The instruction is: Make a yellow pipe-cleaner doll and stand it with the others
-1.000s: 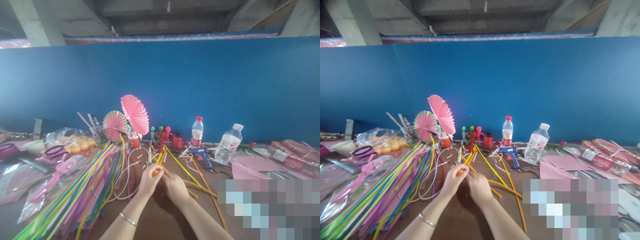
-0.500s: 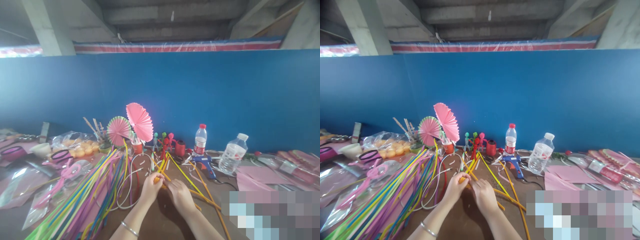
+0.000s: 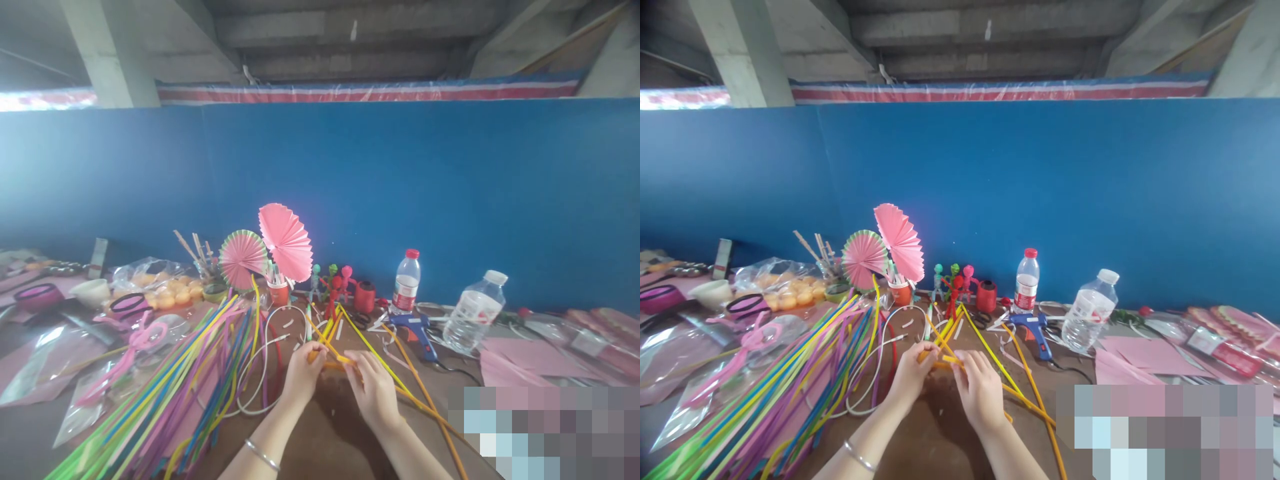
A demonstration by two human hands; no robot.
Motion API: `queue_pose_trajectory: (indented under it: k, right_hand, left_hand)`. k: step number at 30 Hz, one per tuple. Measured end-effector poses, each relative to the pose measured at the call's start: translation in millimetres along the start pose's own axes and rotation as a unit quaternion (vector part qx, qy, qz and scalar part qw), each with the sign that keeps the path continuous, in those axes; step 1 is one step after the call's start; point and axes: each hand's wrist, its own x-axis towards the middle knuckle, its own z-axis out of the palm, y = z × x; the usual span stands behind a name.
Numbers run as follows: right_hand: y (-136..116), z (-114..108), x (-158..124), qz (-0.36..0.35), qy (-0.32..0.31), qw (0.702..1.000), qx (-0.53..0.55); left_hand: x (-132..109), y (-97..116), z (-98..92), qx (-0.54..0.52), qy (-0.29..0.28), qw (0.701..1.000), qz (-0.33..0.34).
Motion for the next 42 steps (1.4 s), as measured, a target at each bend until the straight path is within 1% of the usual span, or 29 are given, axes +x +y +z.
queue_pose_trajectory:
  k: [2, 5, 8, 13, 20, 29, 36, 42]
  right_hand:
    - [-0.4, 0.5, -0.9, -0.013, -0.018, 1.000, -0.012]
    - [0.0, 2.4, -1.9, -0.031, -0.038, 0.998, -0.036]
    - [1.7, 4.3, -2.1, -0.020, -0.048, 0.998, -0.043]
    - [3.2, 5.0, -2.4, -0.005, -0.054, 0.998, -0.037]
    - [1.7, 4.3, -2.3, 0.022, -0.062, 0.997, -0.029]
    - [4.3, 6.3, -2.7, 0.015, -0.060, 0.997, -0.036]
    - [4.0, 6.7, -2.4, 0.010, -0.057, 0.998, -0.034]
    - [3.9, 6.2, -1.9, 0.018, -0.066, 0.997, -0.039]
  left_hand:
    - [-0.4, 1.6, -0.5, 0.005, 0.000, 1.000, 0.008]
    - [-2.1, 4.9, -1.9, 0.031, 0.019, 0.999, 0.039]
    - [-3.9, 7.1, -2.8, 0.055, 0.012, 0.997, 0.056]
    - [-4.9, 6.5, -2.8, 0.081, -0.012, 0.995, 0.052]
    - [-4.4, 5.8, -2.1, 0.108, -0.015, 0.992, 0.057]
    - [-3.2, 2.4, -0.1, 0.133, -0.014, 0.990, 0.047]
    - [-4.2, 5.2, 0.1, 0.136, -0.011, 0.989, 0.047]
    - [-5.0, 6.7, 0.6, 0.136, -0.017, 0.990, 0.043]
